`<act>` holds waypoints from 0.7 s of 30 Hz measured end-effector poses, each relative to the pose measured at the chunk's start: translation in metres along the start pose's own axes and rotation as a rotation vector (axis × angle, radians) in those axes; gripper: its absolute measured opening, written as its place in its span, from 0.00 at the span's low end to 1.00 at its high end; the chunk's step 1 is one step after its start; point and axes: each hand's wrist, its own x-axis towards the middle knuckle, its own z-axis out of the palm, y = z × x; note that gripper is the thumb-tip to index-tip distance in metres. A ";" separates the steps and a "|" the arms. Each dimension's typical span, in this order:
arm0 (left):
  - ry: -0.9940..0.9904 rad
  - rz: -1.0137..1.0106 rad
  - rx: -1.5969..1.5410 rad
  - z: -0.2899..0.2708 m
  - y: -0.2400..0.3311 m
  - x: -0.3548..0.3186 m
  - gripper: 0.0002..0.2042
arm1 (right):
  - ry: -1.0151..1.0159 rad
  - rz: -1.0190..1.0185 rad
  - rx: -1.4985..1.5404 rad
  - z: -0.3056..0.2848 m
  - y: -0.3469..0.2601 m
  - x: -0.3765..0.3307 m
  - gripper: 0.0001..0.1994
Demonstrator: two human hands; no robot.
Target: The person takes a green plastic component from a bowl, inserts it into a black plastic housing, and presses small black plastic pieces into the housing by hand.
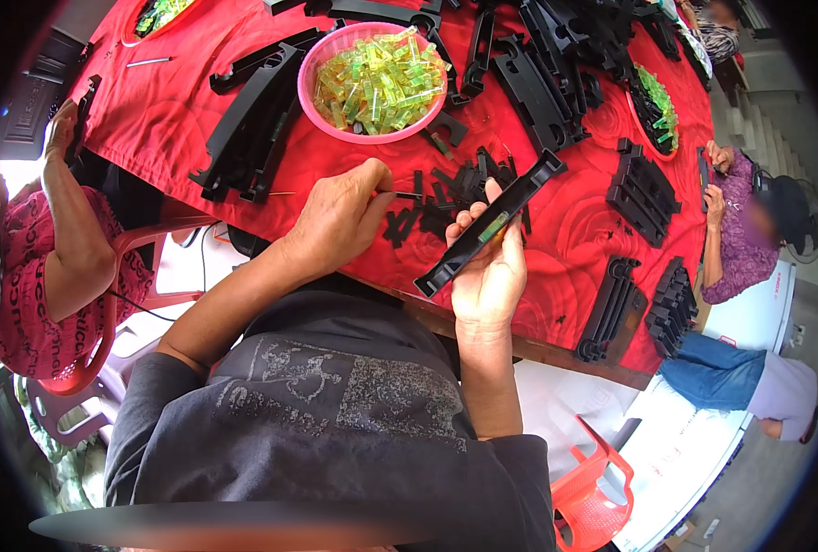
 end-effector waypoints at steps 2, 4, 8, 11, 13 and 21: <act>-0.005 0.018 -0.105 -0.006 0.018 0.002 0.06 | 0.046 0.006 -0.059 0.003 0.002 0.001 0.23; -0.001 0.061 -0.281 -0.008 0.027 0.003 0.06 | 0.079 0.017 -0.085 0.006 0.004 -0.001 0.23; 0.005 0.123 -0.382 -0.015 0.037 0.007 0.06 | 0.078 0.036 -0.164 0.010 0.008 -0.005 0.22; -0.105 0.043 -0.569 -0.018 0.039 0.009 0.06 | 0.065 0.046 -0.201 0.012 0.011 -0.006 0.22; -0.195 -0.019 -0.581 -0.020 0.040 0.010 0.07 | 0.160 0.071 -0.200 0.015 0.014 -0.006 0.21; -0.159 0.099 -0.398 -0.026 0.034 0.019 0.09 | 0.049 0.198 -0.345 0.013 0.011 -0.011 0.20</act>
